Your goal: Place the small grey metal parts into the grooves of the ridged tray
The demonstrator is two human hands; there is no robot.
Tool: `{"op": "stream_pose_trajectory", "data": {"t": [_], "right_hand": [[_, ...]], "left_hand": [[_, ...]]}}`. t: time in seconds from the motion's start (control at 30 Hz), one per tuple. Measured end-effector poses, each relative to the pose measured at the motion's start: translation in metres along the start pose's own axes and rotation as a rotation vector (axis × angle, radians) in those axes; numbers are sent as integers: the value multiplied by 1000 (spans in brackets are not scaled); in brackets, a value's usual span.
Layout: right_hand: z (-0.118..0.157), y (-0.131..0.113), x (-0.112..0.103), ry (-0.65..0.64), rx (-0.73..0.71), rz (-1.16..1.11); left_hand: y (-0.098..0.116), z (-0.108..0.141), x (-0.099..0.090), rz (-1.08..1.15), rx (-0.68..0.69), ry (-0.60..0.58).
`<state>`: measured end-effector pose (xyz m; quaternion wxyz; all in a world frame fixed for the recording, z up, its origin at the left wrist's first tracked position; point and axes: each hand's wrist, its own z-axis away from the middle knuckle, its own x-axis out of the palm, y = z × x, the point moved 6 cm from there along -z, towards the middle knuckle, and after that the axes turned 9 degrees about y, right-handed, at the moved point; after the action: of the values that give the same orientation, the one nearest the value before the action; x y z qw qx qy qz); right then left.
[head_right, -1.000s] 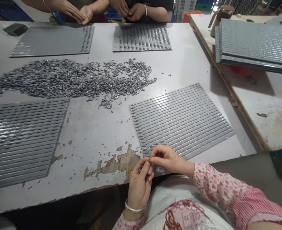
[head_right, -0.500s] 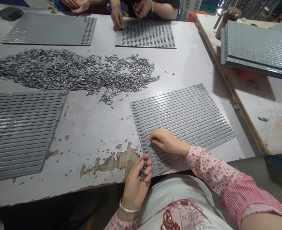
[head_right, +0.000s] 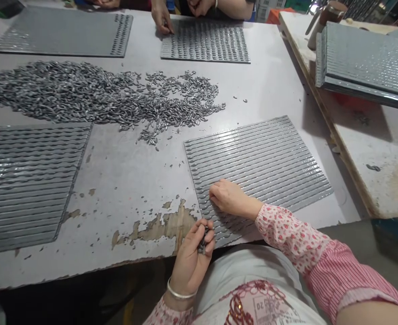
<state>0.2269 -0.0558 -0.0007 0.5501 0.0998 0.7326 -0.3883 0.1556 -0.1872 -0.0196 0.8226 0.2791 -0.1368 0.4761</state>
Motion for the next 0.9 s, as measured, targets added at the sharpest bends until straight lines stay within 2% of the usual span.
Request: {"op": "stream_pose_trajectory", "data": {"t": [0.17,0.23,0.3,0.37,0.43,0.5,0.57,0.73,0.9], "right_hand": [[-2,4,-2,10,40,-64],[2,2,-11,53,77,-208],[7,-6,-21,57,85,-448],[14,-19,-29,10,35,-651],[20,-29,-36,-2,-24,-707],[22,-33,-38,31,-59,-670],[20,-27,-37,82,-37,-612],[9,6,-26,248,184,-312],[3,11,-11,225,253,-93]], "left_hand": [[2,-1,2,20,41,36],[3,-2,2,28,45,71],[2,-4,2,41,44,101],[0,-6,3,60,47,114],[-1,-8,4,79,48,110],[-2,-8,6,85,41,98],[-2,-7,7,81,17,100],[6,-1,6,48,-22,97],[7,0,7,27,-21,85]]}}
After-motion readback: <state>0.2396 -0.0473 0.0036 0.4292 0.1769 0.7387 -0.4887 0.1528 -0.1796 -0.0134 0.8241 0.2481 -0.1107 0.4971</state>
